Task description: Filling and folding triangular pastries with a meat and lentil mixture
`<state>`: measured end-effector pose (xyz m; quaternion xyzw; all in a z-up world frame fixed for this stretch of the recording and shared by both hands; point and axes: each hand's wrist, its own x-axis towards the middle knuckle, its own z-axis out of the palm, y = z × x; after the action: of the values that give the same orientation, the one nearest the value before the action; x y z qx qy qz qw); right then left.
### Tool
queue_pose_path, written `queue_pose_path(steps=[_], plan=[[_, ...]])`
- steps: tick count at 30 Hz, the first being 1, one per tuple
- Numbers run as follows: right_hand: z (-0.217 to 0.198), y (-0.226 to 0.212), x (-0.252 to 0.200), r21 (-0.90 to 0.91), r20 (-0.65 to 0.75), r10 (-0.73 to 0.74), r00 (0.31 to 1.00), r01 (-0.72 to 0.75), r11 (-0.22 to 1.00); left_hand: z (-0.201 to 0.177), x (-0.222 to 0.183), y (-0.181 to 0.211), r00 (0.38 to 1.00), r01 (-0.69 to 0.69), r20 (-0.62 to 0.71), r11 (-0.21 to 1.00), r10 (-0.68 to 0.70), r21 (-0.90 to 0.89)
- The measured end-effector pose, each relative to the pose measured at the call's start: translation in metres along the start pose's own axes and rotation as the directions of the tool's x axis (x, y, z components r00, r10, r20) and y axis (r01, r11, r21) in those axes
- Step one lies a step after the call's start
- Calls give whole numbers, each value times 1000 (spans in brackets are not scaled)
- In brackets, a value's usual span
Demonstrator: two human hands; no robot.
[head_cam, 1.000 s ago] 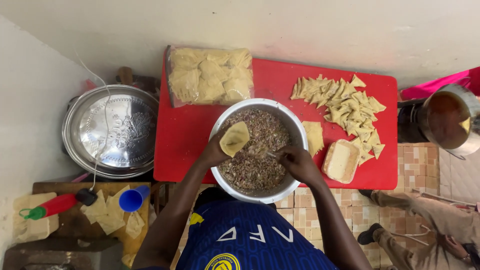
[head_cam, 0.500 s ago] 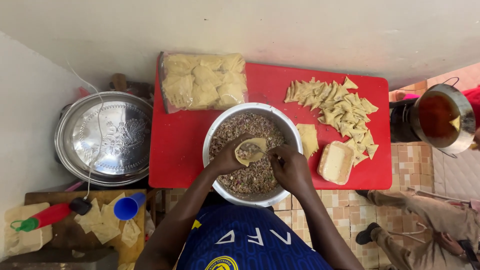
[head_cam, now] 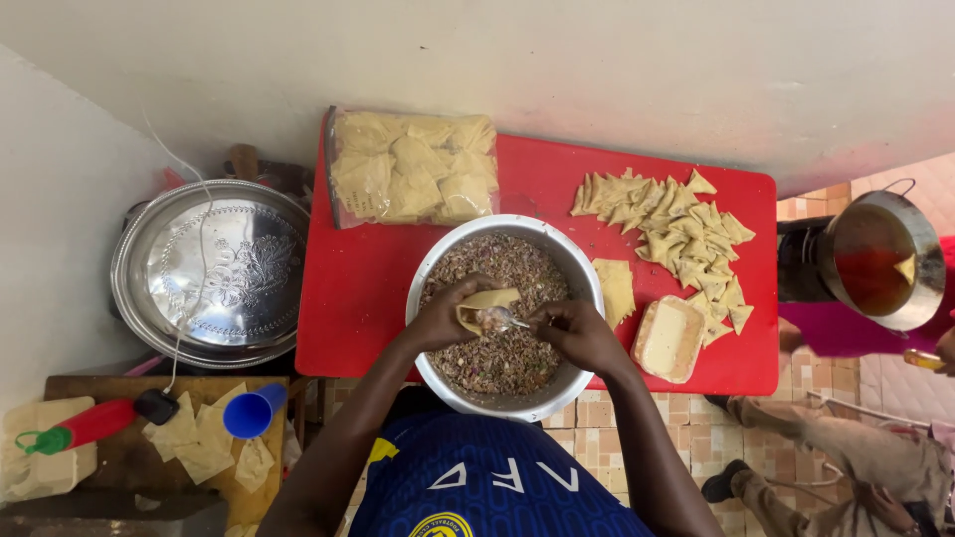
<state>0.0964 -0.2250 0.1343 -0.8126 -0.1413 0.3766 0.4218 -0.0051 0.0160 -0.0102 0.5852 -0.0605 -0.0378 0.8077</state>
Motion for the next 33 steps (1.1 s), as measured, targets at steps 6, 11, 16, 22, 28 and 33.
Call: queue_pose_path(steps=[6,11,16,22,28,33], plan=[[20,74,14,-221,123,94,988,-66,973,-16,-12,8,993,3,-116,979,-27,-204],[40,30,8,292,-185,-202,962,250,923,16,-1,18,991,61,-117,996,-68,-64],[32,14,22,145,-467,-350,812,461,875,34,8,16,999,-34,-14,998,35,51],[22,4,5,121,-505,-394,768,515,849,34,2,-26,995,30,-99,997,-23,69],[35,2,-17,34,-296,-527,797,561,827,35,15,14,959,160,-237,987,-156,-3],[30,15,-7,-537,-173,-530,830,372,757,26,24,-19,983,179,-47,983,-180,-36]])
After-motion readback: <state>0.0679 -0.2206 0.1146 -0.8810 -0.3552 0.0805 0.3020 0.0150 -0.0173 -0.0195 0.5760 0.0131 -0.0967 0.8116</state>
